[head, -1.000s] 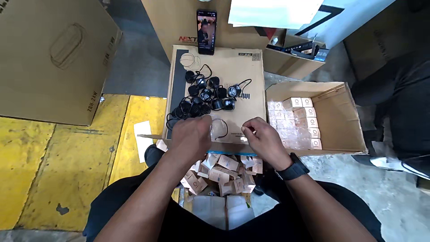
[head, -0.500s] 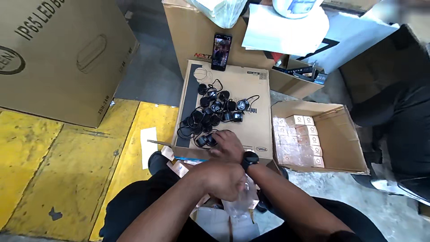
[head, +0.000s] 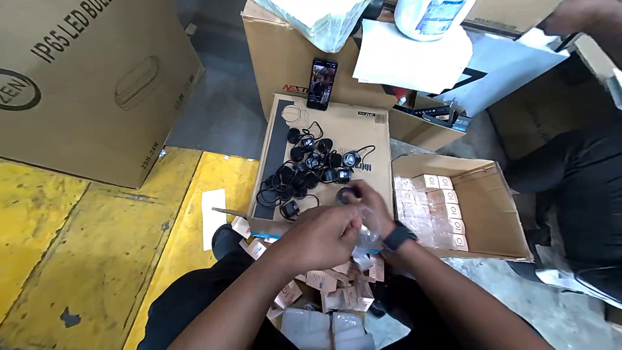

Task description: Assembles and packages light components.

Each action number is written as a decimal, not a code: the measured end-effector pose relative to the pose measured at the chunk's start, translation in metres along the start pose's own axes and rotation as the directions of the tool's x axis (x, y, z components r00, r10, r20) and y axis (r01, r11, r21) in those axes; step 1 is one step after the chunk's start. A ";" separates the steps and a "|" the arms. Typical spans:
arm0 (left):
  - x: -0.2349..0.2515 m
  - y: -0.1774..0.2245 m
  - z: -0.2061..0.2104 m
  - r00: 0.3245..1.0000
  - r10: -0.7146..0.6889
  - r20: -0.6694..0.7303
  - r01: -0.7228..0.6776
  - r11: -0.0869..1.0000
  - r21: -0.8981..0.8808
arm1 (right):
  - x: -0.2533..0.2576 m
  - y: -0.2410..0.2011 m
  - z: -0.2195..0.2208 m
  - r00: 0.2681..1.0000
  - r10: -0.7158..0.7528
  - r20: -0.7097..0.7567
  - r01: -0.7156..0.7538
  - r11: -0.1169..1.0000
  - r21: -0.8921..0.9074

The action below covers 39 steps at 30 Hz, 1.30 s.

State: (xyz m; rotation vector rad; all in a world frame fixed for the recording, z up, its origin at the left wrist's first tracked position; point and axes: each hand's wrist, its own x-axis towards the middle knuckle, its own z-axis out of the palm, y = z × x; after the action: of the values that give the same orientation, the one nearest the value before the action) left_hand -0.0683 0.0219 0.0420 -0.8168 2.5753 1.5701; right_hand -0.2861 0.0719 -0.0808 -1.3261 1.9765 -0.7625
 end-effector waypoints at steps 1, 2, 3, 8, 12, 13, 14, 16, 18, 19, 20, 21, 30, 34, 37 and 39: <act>0.001 0.000 0.000 0.999 -0.014 -0.045 0.017 0.998 0.057 | -0.007 -0.001 -0.020 0.995 0.078 -0.064 -0.066 0.984 0.164; 0.002 -0.002 0.002 0.996 -0.017 -0.089 0.028 0.992 0.121 | -0.016 -0.004 -0.039 0.975 0.196 -0.105 -0.149 0.928 0.342; 0.004 -0.004 0.004 0.992 -0.014 -0.125 0.036 0.984 0.175 | -0.025 -0.006 -0.056 0.943 0.312 -0.116 -0.214 0.835 0.506; 0.017 -0.017 0.019 0.980 -0.030 -0.195 0.095 0.938 0.333 | -0.052 -0.005 -0.089 0.951 0.300 -0.069 -0.071 0.430 0.900; 0.029 -0.025 0.031 0.960 0.012 -0.279 0.092 0.930 0.356 | -0.061 -0.030 -0.084 0.988 0.132 -0.085 -0.023 0.656 0.754; 0.032 -0.027 0.032 0.952 0.013 -0.306 0.100 0.932 0.349 | -0.063 -0.037 -0.083 0.993 0.096 -0.073 -0.016 0.702 0.712; 0.033 -0.027 0.033 0.943 0.006 -0.333 0.113 0.935 0.337 | -0.065 -0.043 -0.081 0.997 0.057 -0.060 0.001 0.720 0.694; 0.035 -0.027 0.033 0.925 -0.014 -0.379 0.142 0.939 0.313 | -0.068 -0.048 -0.078 0.998 -0.008 -0.056 0.044 0.729 0.683; 0.037 -0.028 0.035 0.910 -0.010 -0.415 0.150 0.940 0.306 | -0.071 -0.047 -0.075 0.998 -0.033 -0.054 0.059 0.774 0.630; 0.038 -0.029 0.036 0.905 0.001 -0.425 0.147 0.938 0.315 | -0.072 -0.045 -0.073 0.998 -0.041 -0.046 0.061 0.806 0.589; 0.039 -0.029 0.038 0.904 0.014 -0.428 0.141 0.934 0.328 | -0.074 -0.042 -0.072 0.998 -0.050 -0.036 0.062 0.832 0.551; 0.040 -0.029 0.040 0.903 0.036 -0.428 0.127 0.929 0.346 | -0.074 -0.040 -0.071 0.998 -0.064 -0.021 0.065 0.856 0.513; 0.039 -0.030 0.045 0.874 0.221 -0.434 -0.012 0.900 0.436 | -0.070 -0.034 -0.058 0.995 -0.053 0.083 0.027 0.958 0.286; 0.036 -0.028 0.044 0.846 0.254 -0.469 -0.052 0.914 0.402 | -0.071 -0.038 -0.055 0.994 0.012 0.112 -0.054 0.923 0.380; 0.035 -0.027 0.046 0.844 0.260 -0.469 -0.078 0.925 0.373 | -0.071 -0.041 -0.056 0.995 0.017 0.100 -0.056 0.912 0.406; 0.036 -0.028 0.048 0.848 0.274 -0.454 -0.089 0.917 0.388 | -0.071 -0.042 -0.056 0.995 0.015 0.094 -0.054 0.900 0.433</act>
State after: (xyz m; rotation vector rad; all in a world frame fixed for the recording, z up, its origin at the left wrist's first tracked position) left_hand -0.0988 0.0367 -0.0151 -1.0767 3.2567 0.9458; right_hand -0.2846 0.1311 -0.0008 -1.0328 1.6281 -1.0384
